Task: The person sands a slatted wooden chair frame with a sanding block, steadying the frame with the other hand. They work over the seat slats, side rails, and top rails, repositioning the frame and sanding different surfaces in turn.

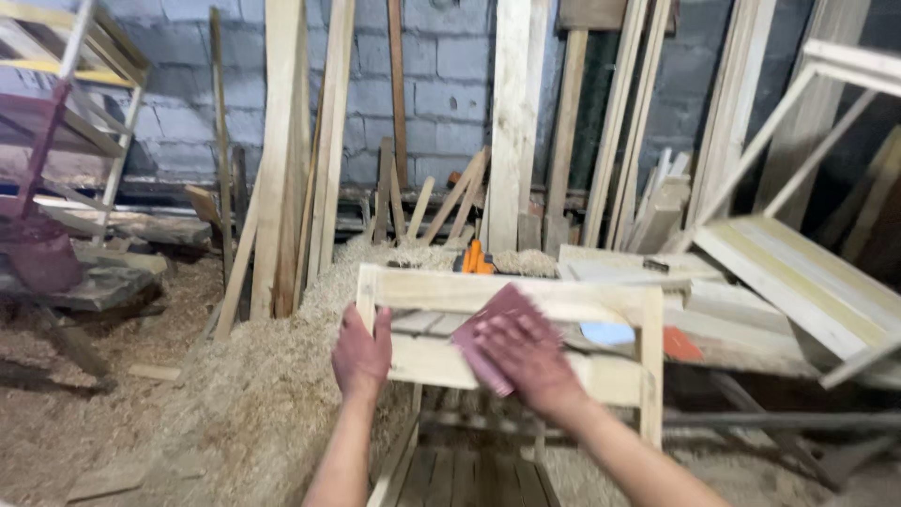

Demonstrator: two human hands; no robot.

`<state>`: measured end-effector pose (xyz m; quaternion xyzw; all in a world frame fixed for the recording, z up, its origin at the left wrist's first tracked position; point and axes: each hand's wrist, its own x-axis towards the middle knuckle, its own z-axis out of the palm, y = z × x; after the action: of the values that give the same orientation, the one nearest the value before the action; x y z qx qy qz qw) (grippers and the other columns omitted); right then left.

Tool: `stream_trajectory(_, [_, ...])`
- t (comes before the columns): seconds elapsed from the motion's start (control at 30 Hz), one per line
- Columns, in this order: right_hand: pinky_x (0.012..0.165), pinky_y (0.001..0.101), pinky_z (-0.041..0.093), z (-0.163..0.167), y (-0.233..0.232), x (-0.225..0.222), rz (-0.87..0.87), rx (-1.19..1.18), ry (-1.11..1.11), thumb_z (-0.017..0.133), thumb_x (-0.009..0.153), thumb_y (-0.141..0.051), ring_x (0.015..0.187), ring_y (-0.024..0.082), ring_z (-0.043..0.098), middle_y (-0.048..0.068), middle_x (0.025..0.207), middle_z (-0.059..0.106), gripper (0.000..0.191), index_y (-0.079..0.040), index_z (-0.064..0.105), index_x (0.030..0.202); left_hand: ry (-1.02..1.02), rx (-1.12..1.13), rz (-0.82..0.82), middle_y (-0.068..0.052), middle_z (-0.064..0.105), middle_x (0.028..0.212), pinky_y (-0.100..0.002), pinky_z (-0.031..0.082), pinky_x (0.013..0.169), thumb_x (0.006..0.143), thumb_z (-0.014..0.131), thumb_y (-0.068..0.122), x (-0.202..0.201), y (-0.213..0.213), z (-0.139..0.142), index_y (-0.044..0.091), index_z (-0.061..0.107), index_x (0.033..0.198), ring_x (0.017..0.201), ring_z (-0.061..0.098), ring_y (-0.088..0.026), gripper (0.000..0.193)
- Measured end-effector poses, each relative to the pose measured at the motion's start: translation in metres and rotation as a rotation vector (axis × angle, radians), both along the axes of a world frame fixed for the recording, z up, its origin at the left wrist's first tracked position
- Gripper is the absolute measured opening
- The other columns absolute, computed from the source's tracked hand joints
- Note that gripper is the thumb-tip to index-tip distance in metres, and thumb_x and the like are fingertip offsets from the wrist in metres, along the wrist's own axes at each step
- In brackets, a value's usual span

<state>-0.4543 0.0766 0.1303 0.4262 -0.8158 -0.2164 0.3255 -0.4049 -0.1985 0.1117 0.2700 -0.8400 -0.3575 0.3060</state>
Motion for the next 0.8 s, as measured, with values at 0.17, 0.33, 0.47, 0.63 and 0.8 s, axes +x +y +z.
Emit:
stream_trajectory(0.17, [0.126,0.0398,0.020,0.008,-0.067,-0.014,0.468,-0.250,-0.233,0.054,0.092,-0.020,0.150,0.016,0.038,-0.001,0.161,0.044,0.061,-0.016,0.047,0.152,0.118,-0.062,0.023,-0.026,0.072,0.097,-0.060,0.052,0.078,0.099,0.045,0.059,-0.004,0.000,-0.013,0.008,0.052,0.125,0.090,0.069,-0.049,0.058])
stream_trajectory(0.33, [0.125,0.0412,0.020,0.011,-0.078,-0.010,0.390,-0.181,-0.207,0.056,0.088,-0.023,0.149,0.015,0.035,-0.002,0.161,0.042,0.066,-0.018,0.044,0.153,0.093,-0.034,0.105,-0.024,0.073,0.088,-0.061,0.052,0.077,0.102,0.042,0.057,0.003,0.001,-0.019,0.009,0.058,0.120,0.086,0.069,-0.048,0.054])
stream_trajectory(0.47, [0.123,0.0457,0.013,0.016,-0.042,-0.006,0.271,-0.188,-0.221,0.059,0.084,-0.027,0.149,0.015,0.029,-0.004,0.162,0.035,0.071,-0.024,0.039,0.153,0.157,0.058,0.051,-0.021,0.074,0.081,-0.059,0.053,0.073,0.100,0.040,0.054,0.002,0.001,-0.020,0.014,0.061,0.124,0.080,0.072,-0.044,0.051])
stream_trajectory(0.63, [0.125,0.0426,0.008,0.014,-0.053,-0.015,0.131,-0.008,-0.134,0.050,0.091,-0.029,0.151,0.012,0.021,-0.008,0.165,0.028,0.067,-0.029,0.031,0.156,0.215,0.000,0.098,-0.022,0.073,0.086,-0.060,0.050,0.074,0.104,0.040,0.048,-0.003,-0.004,-0.022,0.014,0.063,0.121,0.082,0.069,-0.046,0.045])
stream_trajectory(0.8, [0.128,0.0416,0.004,0.004,-0.118,-0.030,0.227,-0.051,-0.179,0.037,0.101,-0.032,0.153,0.008,0.021,-0.012,0.164,0.031,0.055,-0.033,0.032,0.155,0.194,0.027,0.068,-0.021,0.073,0.084,-0.060,0.051,0.072,0.104,0.037,0.045,-0.002,-0.005,-0.023,0.014,0.061,0.118,0.080,0.070,-0.045,0.042])
